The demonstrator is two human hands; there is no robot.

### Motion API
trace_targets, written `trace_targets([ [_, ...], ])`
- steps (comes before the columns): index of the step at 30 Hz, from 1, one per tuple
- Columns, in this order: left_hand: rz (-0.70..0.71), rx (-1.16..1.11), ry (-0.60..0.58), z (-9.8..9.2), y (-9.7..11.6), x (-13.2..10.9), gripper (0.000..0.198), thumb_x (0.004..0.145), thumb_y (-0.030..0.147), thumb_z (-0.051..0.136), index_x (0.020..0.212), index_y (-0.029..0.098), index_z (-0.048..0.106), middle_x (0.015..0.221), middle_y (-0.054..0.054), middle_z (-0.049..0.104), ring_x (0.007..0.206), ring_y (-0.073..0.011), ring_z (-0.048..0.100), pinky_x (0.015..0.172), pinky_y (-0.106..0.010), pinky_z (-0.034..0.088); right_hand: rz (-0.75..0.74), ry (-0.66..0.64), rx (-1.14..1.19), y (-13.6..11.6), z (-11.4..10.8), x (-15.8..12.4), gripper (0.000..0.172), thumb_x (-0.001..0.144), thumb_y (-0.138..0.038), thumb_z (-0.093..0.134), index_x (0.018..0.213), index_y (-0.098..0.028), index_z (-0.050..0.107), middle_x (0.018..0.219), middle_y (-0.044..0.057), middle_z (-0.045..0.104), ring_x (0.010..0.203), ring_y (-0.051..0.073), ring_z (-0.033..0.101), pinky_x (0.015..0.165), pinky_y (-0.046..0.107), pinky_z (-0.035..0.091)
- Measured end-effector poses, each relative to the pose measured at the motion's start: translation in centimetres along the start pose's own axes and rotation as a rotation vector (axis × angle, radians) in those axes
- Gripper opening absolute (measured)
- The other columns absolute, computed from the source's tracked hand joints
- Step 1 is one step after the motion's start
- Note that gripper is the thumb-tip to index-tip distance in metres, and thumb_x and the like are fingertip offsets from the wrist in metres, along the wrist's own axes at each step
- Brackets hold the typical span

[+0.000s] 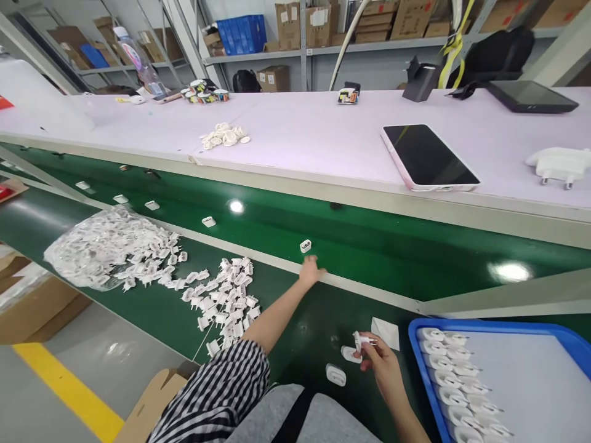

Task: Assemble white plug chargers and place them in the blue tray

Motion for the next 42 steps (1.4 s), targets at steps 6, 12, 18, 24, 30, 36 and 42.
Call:
trace_targets([
  [6,-0.058,0.307,0.174,-4.5,1.4,6.5,0.036,0.067,0.021,0.05,0.103,0.018,0.042,0.096,-0.007,0.052,0.088,-0.0179,0.05,0.068,-0.024,0.039,0.039,0.089,0.203,1.5,-1.4,-0.3,0.033,0.051,-0.035,0.061,0.076,-0.017,0.05,0.064,0.0,0.057,0.049,0.012,0.051,0.041,0.022,0.04],
  [12,0.374,0.369,-0.159,4.3,0.1,0.1,0.031,0.06,0.016,0.054,0.09,0.021,0.052,0.092,0.001,0.053,0.086,-0.0131,0.049,0.074,-0.019,0.036,-0.027,0.17,-0.08,2.9,-2.7,1.4,0.031,0.057,-0.036,0.054,0.08,-0.016,0.053,0.059,0.001,0.059,0.056,0.016,0.054,0.052,0.027,0.044],
  [18,0.432,0.289,-0.313,11.3,-2.4,-8.7,0.028,0.062,0.019,0.051,0.09,0.019,0.052,0.091,-0.001,0.051,0.082,-0.0132,0.049,0.073,-0.021,0.037,-0.28,0.092,-0.581,2.4,-1.9,3.4,0.02,0.065,-0.027,0.044,0.079,-0.021,0.057,0.098,0.004,0.055,0.09,0.017,0.05,0.074,0.031,0.041],
  [24,0.346,0.241,-0.24,10.9,-2.5,-9.8,0.039,0.064,0.018,0.048,0.103,0.019,0.043,0.088,-0.002,0.054,0.076,-0.0129,0.051,0.069,-0.022,0.038,-0.302,-0.033,-0.895,2.4,-0.8,3.1,0.021,0.068,-0.022,0.042,0.083,-0.023,0.057,0.097,0.002,0.055,0.088,0.014,0.051,0.077,0.028,0.04],
  [30,0.459,0.219,-0.271,10.2,-2.4,-10.1,0.03,0.067,0.021,0.046,0.096,0.019,0.05,0.093,-0.001,0.053,0.077,-0.0109,0.05,0.071,-0.02,0.037,-0.305,0.013,-0.98,2.7,-0.8,2.9,0.023,0.07,-0.022,0.041,0.088,-0.024,0.055,0.098,0.001,0.055,0.085,0.014,0.052,0.074,0.026,0.041],
  [36,0.445,0.217,-0.264,10.4,-2.8,-9.5,0.03,0.066,0.021,0.05,0.095,0.019,0.052,0.094,-0.001,0.05,0.069,-0.0083,0.05,0.07,-0.019,0.038,-0.316,-0.071,-1.117,2.7,-0.7,3.6,0.03,0.069,-0.02,0.044,0.098,-0.021,0.051,0.1,0.003,0.055,0.088,0.015,0.051,0.075,0.026,0.041],
  [42,0.369,0.24,-0.259,10.5,-2.8,-9.1,0.026,0.063,0.022,0.053,0.089,0.02,0.055,0.086,0.0,0.048,0.063,-0.007,0.049,0.068,-0.019,0.039,-0.287,-0.068,-1.227,3.0,-0.7,3.8,0.027,0.07,-0.024,0.044,0.097,-0.024,0.05,0.095,0.001,0.058,0.082,0.016,0.054,0.069,0.025,0.042],
])
Point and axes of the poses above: each hand's wrist, its own x-axis towards the middle knuckle, its own z-axis out of the palm, y = z × x, the point moved 3 cm from there along x, towards the middle knuckle
